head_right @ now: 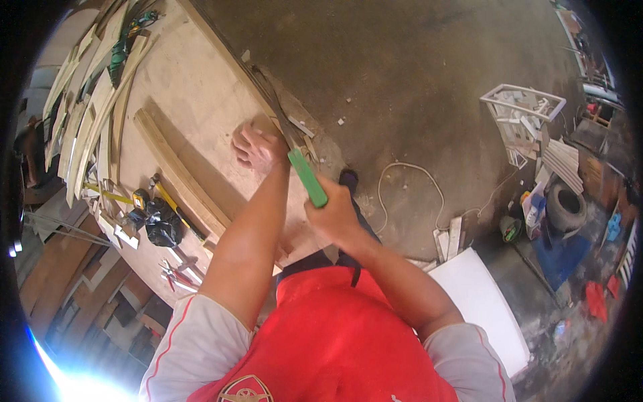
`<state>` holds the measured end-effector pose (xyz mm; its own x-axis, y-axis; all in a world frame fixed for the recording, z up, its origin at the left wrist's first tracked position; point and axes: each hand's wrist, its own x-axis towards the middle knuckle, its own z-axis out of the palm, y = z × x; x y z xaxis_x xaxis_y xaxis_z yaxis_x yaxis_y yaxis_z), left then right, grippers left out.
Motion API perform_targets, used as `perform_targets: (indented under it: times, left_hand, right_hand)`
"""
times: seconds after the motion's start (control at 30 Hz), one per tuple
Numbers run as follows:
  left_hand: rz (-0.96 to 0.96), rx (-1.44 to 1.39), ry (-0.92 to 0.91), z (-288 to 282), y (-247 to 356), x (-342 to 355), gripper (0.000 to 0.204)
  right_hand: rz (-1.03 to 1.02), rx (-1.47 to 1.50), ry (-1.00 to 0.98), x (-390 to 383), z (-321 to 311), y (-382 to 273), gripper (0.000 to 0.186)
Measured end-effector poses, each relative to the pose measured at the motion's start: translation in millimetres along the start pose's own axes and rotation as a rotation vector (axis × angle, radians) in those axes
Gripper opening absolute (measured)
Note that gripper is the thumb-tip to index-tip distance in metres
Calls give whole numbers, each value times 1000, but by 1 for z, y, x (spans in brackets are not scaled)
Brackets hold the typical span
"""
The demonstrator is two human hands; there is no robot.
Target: The person uses a handsaw to cut a piece of wood on a workbench, then uses a tape measure and a small block to check the length of a long wooden beam.
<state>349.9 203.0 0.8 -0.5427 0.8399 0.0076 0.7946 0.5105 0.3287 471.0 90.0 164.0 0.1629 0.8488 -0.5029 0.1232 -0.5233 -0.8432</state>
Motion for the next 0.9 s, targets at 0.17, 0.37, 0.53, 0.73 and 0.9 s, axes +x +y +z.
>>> perform_targets:
  times: [0.17,0.37,0.53,0.73,0.9]
  left_hand:
    - [3,-8,-43,-6,7,-4,48]
    - [25,-51,-40,-4,-3,0,43]
    - [-15,-62,-51,-7,9,-2,40]
    - [-34,-117,-23,-4,5,-3,34]
    - [-31,-83,-9,1,8,-4,34]
  right_hand:
    - [-21,-42,12,-10,6,14,18]
    - [-1,17,53,-31,2,6,10]
    - [-78,-64,12,-34,-9,-2,9]
    - [-204,-168,-28,-9,-14,-5,12]
    - [-210,-189,-47,-15,-9,-6,16]
